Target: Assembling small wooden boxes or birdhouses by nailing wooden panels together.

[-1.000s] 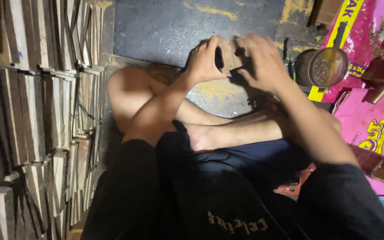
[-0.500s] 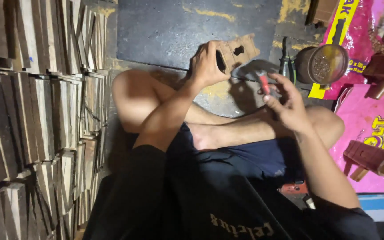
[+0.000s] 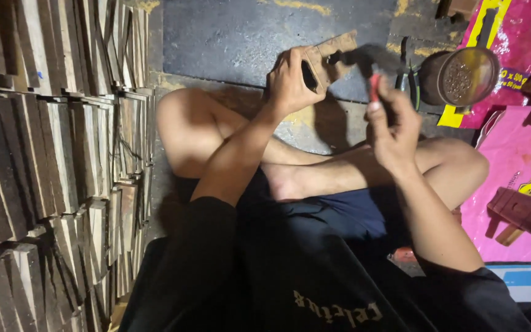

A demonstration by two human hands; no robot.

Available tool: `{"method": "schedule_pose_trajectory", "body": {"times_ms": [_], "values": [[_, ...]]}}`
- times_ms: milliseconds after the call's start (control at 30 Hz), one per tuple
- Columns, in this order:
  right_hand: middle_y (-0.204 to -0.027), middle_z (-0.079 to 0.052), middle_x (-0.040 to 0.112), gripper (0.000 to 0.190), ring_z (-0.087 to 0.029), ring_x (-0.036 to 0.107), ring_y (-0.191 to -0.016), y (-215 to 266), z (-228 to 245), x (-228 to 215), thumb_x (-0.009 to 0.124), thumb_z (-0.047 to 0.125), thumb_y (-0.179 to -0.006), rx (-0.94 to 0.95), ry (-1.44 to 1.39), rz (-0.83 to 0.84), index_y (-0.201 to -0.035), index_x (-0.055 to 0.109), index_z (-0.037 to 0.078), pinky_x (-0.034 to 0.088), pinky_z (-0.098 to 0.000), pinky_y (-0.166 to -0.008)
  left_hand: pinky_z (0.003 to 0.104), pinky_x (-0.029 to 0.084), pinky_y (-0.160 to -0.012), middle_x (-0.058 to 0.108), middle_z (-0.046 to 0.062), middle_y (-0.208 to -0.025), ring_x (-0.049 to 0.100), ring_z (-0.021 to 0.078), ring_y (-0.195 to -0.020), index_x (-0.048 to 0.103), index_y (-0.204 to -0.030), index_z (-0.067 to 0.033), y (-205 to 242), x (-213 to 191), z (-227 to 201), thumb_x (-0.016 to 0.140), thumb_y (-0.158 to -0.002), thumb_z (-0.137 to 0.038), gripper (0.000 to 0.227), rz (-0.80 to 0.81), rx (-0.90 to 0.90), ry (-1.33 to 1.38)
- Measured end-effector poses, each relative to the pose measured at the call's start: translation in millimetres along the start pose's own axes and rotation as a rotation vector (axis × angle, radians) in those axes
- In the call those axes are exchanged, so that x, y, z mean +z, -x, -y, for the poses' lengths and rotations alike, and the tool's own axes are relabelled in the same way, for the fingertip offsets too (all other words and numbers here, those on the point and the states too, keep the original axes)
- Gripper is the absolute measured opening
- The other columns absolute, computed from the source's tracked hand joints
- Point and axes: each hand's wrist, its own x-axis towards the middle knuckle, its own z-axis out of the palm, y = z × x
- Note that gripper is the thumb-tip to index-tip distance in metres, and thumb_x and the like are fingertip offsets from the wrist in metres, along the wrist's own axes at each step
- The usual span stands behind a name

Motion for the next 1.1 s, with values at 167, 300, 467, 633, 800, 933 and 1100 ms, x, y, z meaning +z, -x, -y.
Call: {"method": "schedule_pose_trajectory", "body": {"times_ms": [167, 300, 467, 633, 800, 933, 1100], "values": [[-0.108, -0.018, 0.072, 0.025, -0.025, 0.066, -0.084, 16.8, -17.1, 21.3, 0.061, 0.002, -0.102, 0.114, 0.039, 0.008, -0.124, 0.062, -0.010, 0.052, -0.0343, -0.078, 0.047, 0.059, -0.080, 0.066, 0.015, -0.112, 0.069, 0.0371, -0.095, 0.046, -0.133, -0.0138, 0.8, -5.0, -5.0, 0.086, -0.062, -0.030, 0.083, -0.041, 0.026, 0.000], [-0.107, -0.015, 0.065, 0.030, -0.021, 0.058, -0.085, 8.3, -6.5, 1.2, 0.058, 0.000, -0.107, 0.054, -0.013, -0.027, -0.135, 0.060, -0.012, 0.048, -0.0312, -0.077, 0.049, 0.060, -0.078, 0.066, 0.016, -0.110, 0.070, 0.0371, -0.094, 0.044, -0.134, -0.0116, 3.6, 3.1, 0.4, 0.094, -0.057, -0.035, 0.095, 0.009, -0.003, 0.007], [-0.110, -0.020, 0.073, 0.026, -0.027, 0.068, -0.086, 19.9, -25.4, 26.0, 0.061, -0.001, -0.100, 0.112, 0.072, 0.007, -0.125, 0.063, -0.007, 0.055, -0.0354, -0.078, 0.050, 0.058, -0.065, 0.064, 0.019, -0.098, 0.068, 0.0393, -0.076, 0.044, -0.124, -0.0034, 1.9, 3.5, 1.9, 0.088, -0.061, -0.033, 0.083, -0.023, 0.006, -0.024], [-0.099, -0.013, 0.060, 0.022, -0.020, 0.054, -0.081, 15.8, -4.6, 6.8, 0.057, 0.004, -0.108, 0.032, -0.061, -0.106, -0.126, 0.058, -0.008, 0.047, -0.0324, -0.076, 0.049, 0.059, -0.078, 0.067, 0.018, -0.107, 0.070, 0.0392, -0.092, 0.046, -0.127, -0.0072, 1.8, -0.9, -3.8, 0.086, -0.063, -0.033, 0.080, -0.048, -0.014, -0.004], [-0.124, -0.019, 0.069, 0.029, -0.026, 0.067, -0.098, 15.6, -18.2, 17.8, 0.059, 0.003, -0.103, 0.100, 0.014, 0.010, -0.129, 0.061, -0.010, 0.053, -0.0341, -0.086, 0.050, 0.058, -0.076, 0.066, 0.017, -0.108, 0.070, 0.0398, -0.092, 0.047, -0.128, -0.0091, -4.1, -6.0, -10.5, 0.085, -0.064, -0.031, 0.078, -0.083, 0.024, 0.001], [-0.119, -0.019, 0.062, 0.026, -0.026, 0.059, -0.103, 15.2, -13.7, 3.7, 0.055, 0.003, -0.108, 0.022, -0.081, -0.129, -0.130, 0.057, -0.010, 0.048, -0.0359, -0.095, 0.050, 0.059, -0.078, 0.066, 0.018, -0.109, 0.070, 0.0397, -0.092, 0.045, -0.129, -0.0084, 2.6, 0.7, -1.5, 0.090, -0.060, -0.036, 0.087, -0.025, -0.010, -0.001], [-0.105, -0.016, 0.063, 0.033, -0.026, 0.060, -0.086, 28.2, -47.2, 33.0, 0.059, 0.014, -0.105, -0.050, 0.059, -0.176, -0.131, 0.061, -0.006, 0.050, -0.0372, -0.078, 0.053, 0.058, -0.078, 0.065, 0.021, -0.108, 0.069, 0.0418, -0.091, 0.043, -0.128, -0.0060, -1.1, 0.8, -0.3, 0.088, -0.061, -0.036, 0.086, -0.049, -0.008, -0.015]]}}
